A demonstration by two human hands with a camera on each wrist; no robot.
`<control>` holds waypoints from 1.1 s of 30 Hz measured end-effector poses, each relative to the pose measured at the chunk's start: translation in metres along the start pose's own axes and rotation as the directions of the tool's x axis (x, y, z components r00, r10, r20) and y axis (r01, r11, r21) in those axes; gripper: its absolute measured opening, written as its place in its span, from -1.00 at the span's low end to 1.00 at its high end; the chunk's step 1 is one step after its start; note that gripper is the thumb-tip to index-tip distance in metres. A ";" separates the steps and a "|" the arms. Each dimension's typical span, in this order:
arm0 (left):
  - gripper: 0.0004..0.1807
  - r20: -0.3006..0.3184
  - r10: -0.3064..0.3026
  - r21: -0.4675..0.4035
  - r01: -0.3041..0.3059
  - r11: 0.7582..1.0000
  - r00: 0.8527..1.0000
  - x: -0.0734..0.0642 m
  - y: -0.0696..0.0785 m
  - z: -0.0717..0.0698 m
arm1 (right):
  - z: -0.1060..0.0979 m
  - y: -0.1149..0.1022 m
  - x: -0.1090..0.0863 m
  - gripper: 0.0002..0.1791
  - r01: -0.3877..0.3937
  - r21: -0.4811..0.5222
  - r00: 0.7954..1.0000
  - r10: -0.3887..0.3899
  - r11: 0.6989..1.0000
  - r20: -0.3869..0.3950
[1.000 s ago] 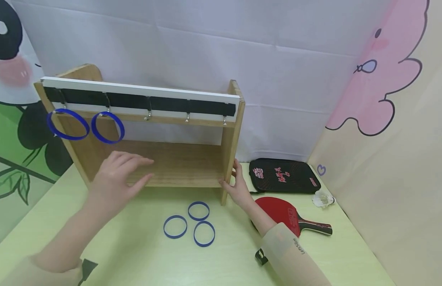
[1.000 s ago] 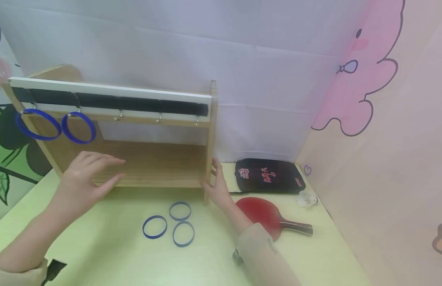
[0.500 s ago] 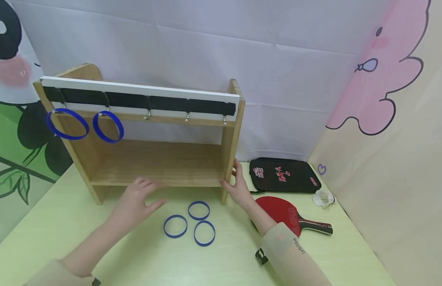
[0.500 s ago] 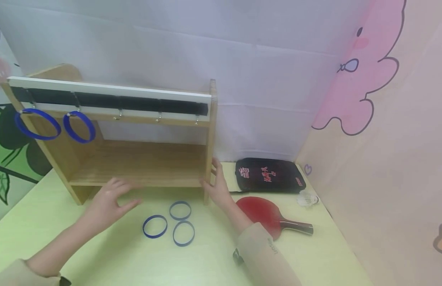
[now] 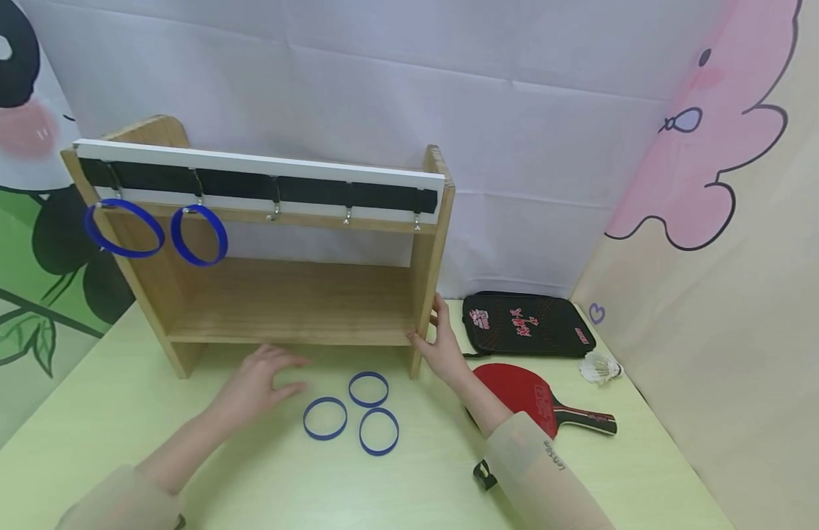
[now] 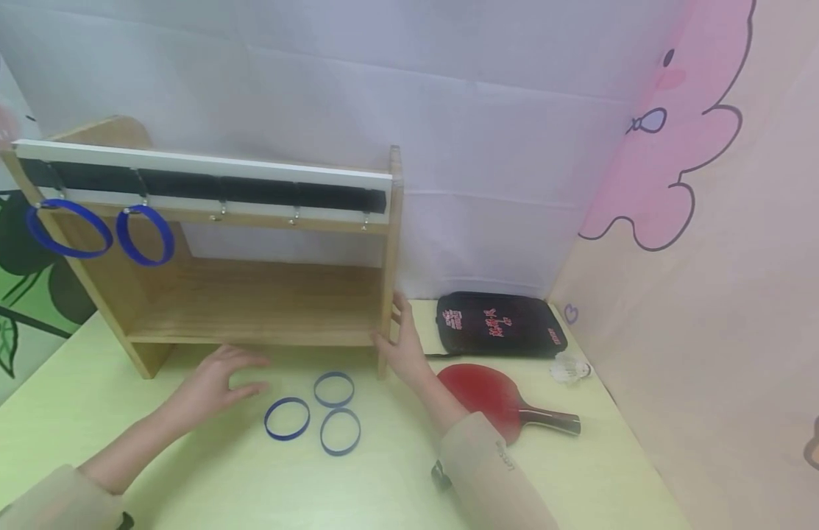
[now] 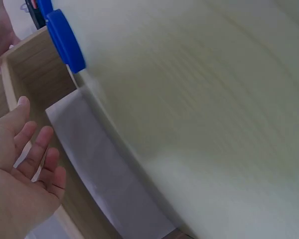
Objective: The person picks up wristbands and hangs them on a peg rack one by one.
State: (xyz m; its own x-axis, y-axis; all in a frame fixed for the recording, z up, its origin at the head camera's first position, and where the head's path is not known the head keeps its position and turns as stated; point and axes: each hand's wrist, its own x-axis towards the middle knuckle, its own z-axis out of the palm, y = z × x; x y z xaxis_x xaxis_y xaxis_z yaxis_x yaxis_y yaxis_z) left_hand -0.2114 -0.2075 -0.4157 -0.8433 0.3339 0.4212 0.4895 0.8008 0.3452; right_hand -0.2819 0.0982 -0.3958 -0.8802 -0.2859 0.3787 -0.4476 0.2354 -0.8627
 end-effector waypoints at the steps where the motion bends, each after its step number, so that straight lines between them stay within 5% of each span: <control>1: -0.59 0.014 0.001 0.003 -0.001 1.000 1.000 0.000 -0.003 0.002 | 0.000 0.000 0.000 -0.14 0.000 -0.002 1.000 0.000 1.000 0.000; 8: -0.64 0.123 0.022 -0.033 -0.018 0.999 0.992 0.005 -0.019 0.016 | 0.000 0.003 0.001 -0.14 -0.001 0.000 1.000 0.001 1.000 0.005; 20: -0.71 0.317 0.053 -0.153 -0.004 0.988 0.947 0.015 -0.031 0.033 | 0.001 0.006 0.002 -0.13 -0.005 0.014 1.000 0.005 1.000 0.010; 33: -0.94 0.403 0.069 -0.207 0.018 0.978 0.912 0.023 -0.028 0.046 | 0.000 0.006 0.001 -0.13 0.009 0.021 1.000 -0.009 1.000 0.004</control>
State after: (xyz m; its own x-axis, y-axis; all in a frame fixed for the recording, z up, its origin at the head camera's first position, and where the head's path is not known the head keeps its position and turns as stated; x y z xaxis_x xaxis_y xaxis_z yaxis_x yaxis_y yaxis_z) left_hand -0.2547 -0.1999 -0.4546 -0.8253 0.5604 0.0697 0.5099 0.6862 0.5187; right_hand -0.2859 0.0995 -0.4005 -0.8754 -0.2916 0.3854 -0.4524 0.2136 -0.8659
